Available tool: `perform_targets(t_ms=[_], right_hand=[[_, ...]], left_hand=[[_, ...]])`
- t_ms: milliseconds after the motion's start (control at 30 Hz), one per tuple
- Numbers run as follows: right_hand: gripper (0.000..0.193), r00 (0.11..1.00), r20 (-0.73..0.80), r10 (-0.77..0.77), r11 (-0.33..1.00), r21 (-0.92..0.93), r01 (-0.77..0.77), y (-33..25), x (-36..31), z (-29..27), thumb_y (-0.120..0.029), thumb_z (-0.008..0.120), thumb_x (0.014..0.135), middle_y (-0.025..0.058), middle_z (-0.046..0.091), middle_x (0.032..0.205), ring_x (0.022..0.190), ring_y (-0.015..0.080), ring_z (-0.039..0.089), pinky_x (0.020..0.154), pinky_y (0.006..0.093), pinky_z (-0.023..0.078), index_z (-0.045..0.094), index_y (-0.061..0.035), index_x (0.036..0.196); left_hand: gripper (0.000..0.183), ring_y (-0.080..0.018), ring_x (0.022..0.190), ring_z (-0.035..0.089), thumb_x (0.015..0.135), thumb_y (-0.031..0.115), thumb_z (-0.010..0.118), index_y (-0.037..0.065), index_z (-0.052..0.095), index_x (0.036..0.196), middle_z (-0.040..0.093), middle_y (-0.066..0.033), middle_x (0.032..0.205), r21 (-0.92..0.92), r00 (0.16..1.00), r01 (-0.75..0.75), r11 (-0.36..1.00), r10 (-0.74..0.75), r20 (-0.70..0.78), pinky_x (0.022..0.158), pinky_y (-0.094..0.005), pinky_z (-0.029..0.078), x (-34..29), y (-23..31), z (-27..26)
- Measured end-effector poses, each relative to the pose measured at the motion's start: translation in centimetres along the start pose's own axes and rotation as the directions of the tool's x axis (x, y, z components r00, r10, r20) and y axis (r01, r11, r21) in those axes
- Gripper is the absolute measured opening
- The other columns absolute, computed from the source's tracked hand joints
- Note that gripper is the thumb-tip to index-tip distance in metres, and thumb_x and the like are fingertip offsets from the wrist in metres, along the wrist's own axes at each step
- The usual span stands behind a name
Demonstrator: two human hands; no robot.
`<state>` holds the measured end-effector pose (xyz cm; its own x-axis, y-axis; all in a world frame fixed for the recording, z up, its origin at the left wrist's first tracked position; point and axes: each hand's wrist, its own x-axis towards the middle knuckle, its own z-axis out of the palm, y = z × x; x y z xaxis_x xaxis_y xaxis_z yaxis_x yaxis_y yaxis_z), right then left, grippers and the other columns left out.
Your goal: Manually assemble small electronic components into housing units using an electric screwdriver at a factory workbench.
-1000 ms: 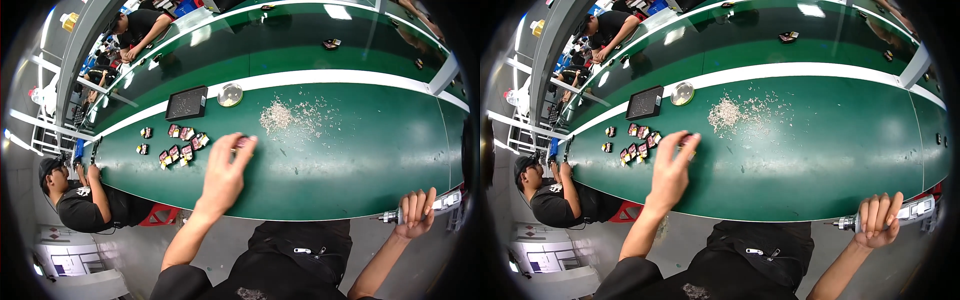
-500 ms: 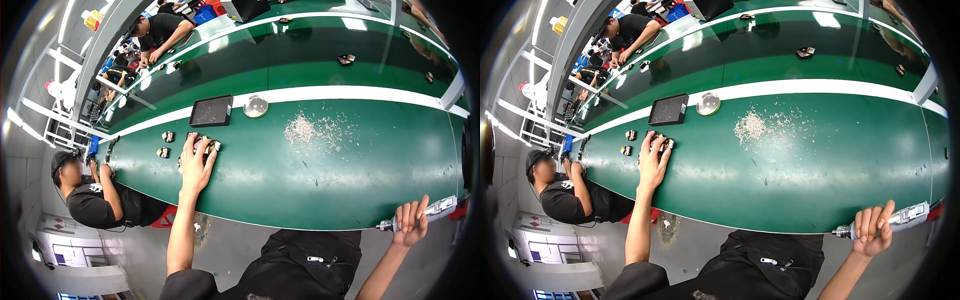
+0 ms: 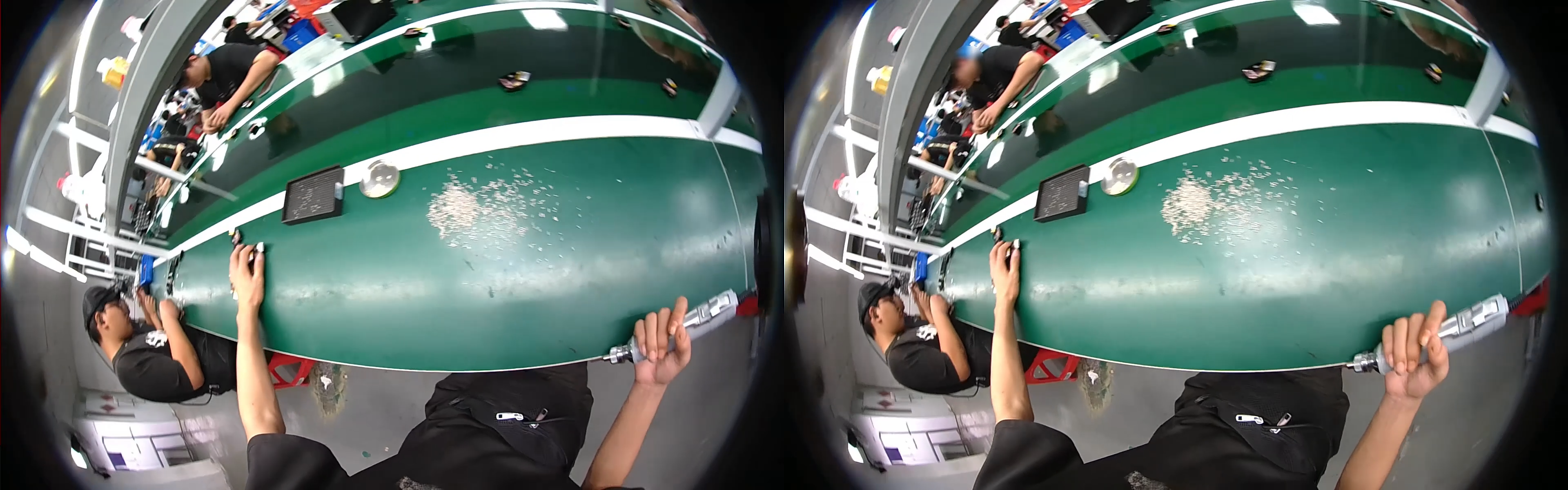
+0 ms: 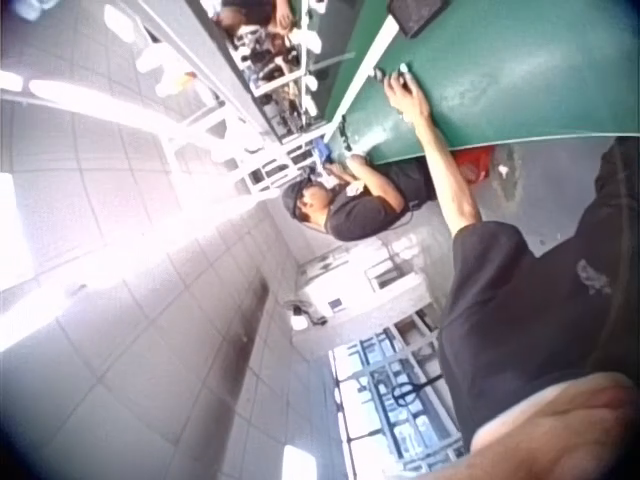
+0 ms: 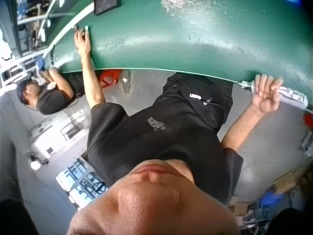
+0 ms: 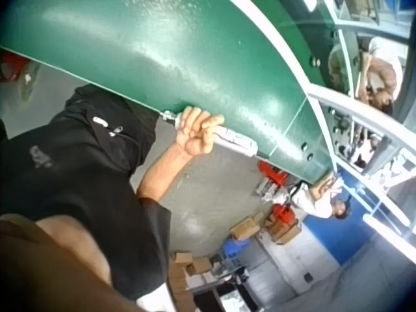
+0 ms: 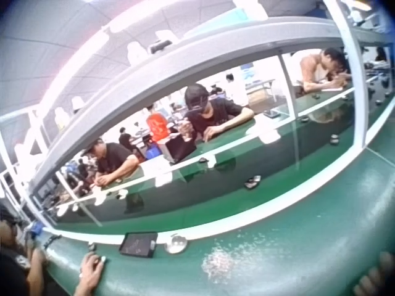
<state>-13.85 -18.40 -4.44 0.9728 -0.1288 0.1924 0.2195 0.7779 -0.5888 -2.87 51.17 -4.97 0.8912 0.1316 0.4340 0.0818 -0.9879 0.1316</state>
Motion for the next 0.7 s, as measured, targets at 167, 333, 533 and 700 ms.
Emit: perform_targets(t_ms=[167,333,533,700], right_hand=[[0.018,0.998,0.031,0.049,0.997,0.052,-0.050,0.7,1.0,-0.1,-0.018,0.056,0.089,-0.0008,0.037,0.049,0.043,0.0111,0.040,0.047,0.0270,0.037,0.044,-0.0086,0.079],[0.016,0.998,0.045,0.044,0.994,0.096,-0.048,0.2,0.8,-0.4,-0.018,0.054,0.088,-0.0006,0.037,0.048,0.043,0.0115,0.042,0.048,0.0272,0.038,0.044,-0.0090,0.080],[0.016,0.999,0.032,0.011,0.987,0.161,-0.016,0.5,0.4,-0.5,-0.019,0.053,0.090,-0.0005,0.039,0.049,0.044,0.0117,0.043,0.048,0.0273,0.039,0.045,-0.0089,0.081],[0.019,0.999,0.040,0.018,0.989,0.148,-0.024,0.3,0.0,-0.9,-0.021,0.055,0.092,0.0001,0.041,0.050,0.044,0.0119,0.044,0.047,0.0274,0.038,0.045,-0.0090,0.082]], left_hand=[[0.036,-0.0336,0.115,0.049,0.094,0.032,0.053,0.009,0.055,0.122,0.049,-0.0170,0.127,0.152,0.974,0.220,0.964,-0.225,0.020,0.097,-0.0394,0.039,-0.4,-8.1,-1.6],[0.058,-0.0357,0.133,0.031,0.093,0.048,0.049,0.019,0.038,0.142,0.032,-0.0200,0.146,0.430,0.962,0.261,0.864,-0.270,-0.043,0.108,-0.0522,0.022,1.5,-5.4,-1.1],[0.041,-0.0345,0.124,0.042,0.090,0.007,0.056,0.005,0.047,0.130,0.045,-0.0185,0.133,0.042,0.958,-0.280,0.959,0.282,-0.052,0.104,-0.0422,0.033,3.0,16.2,-1.9],[0.029,-0.0307,0.097,0.056,0.079,-0.001,0.065,0.001,0.060,0.107,0.057,-0.0126,0.107,-0.222,0.770,-0.626,0.747,0.637,-0.029,0.083,-0.0396,0.047,2.2,30.4,0.9]])
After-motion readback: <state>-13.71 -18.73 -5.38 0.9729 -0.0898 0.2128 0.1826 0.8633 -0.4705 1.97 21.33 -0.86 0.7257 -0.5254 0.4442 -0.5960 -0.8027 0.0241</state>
